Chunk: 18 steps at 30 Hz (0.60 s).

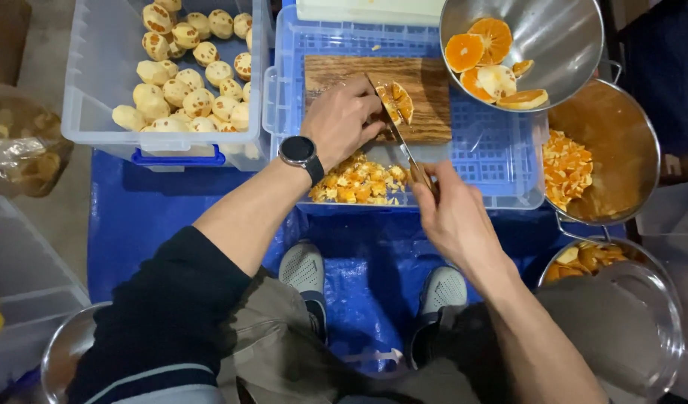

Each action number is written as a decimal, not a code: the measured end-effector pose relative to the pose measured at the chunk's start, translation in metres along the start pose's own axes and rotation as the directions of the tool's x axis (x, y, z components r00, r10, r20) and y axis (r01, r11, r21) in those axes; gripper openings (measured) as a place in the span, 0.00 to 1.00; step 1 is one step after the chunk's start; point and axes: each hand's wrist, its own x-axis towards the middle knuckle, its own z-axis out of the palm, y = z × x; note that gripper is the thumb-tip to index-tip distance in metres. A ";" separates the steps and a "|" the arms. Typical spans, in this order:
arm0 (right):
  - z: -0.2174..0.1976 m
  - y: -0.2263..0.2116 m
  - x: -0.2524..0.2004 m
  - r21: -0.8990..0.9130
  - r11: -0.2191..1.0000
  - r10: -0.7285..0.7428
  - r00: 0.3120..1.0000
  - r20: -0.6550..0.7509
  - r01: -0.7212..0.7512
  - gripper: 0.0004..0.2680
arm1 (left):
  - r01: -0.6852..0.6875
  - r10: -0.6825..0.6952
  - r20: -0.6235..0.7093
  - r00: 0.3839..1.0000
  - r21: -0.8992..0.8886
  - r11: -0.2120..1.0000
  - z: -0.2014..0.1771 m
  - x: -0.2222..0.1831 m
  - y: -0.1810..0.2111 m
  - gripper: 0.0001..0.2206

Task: Peeling and slicing oranges with a knife on a wooden board and placing the pieces into a metal bowl.

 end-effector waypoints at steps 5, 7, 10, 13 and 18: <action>-0.004 0.032 -0.028 -0.026 0.994 0.103 0.994 0.028 -0.102 0.14 | 0.029 -0.029 0.003 1.000 -0.129 0.991 -0.005 -0.002 0.004 0.09; -0.006 0.039 -0.037 0.002 0.994 0.106 0.994 0.023 -0.106 0.14 | 0.057 -0.056 0.010 0.998 -0.206 0.977 -0.007 -0.006 0.005 0.09; -0.014 0.048 -0.046 0.045 0.992 0.117 0.993 -0.013 -0.116 0.15 | -0.005 0.006 0.003 1.000 -0.114 0.993 0.002 0.000 -0.002 0.09; -0.024 0.058 -0.050 0.067 0.988 0.144 0.984 -0.109 -0.137 0.16 | -0.042 0.042 0.000 0.999 -0.041 0.998 0.006 0.006 -0.004 0.09; -0.031 0.078 -0.037 0.106 0.953 0.295 0.951 -0.092 -0.285 0.12 | 0.011 0.002 0.274 0.962 -0.045 0.999 -0.052 0.036 0.042 0.28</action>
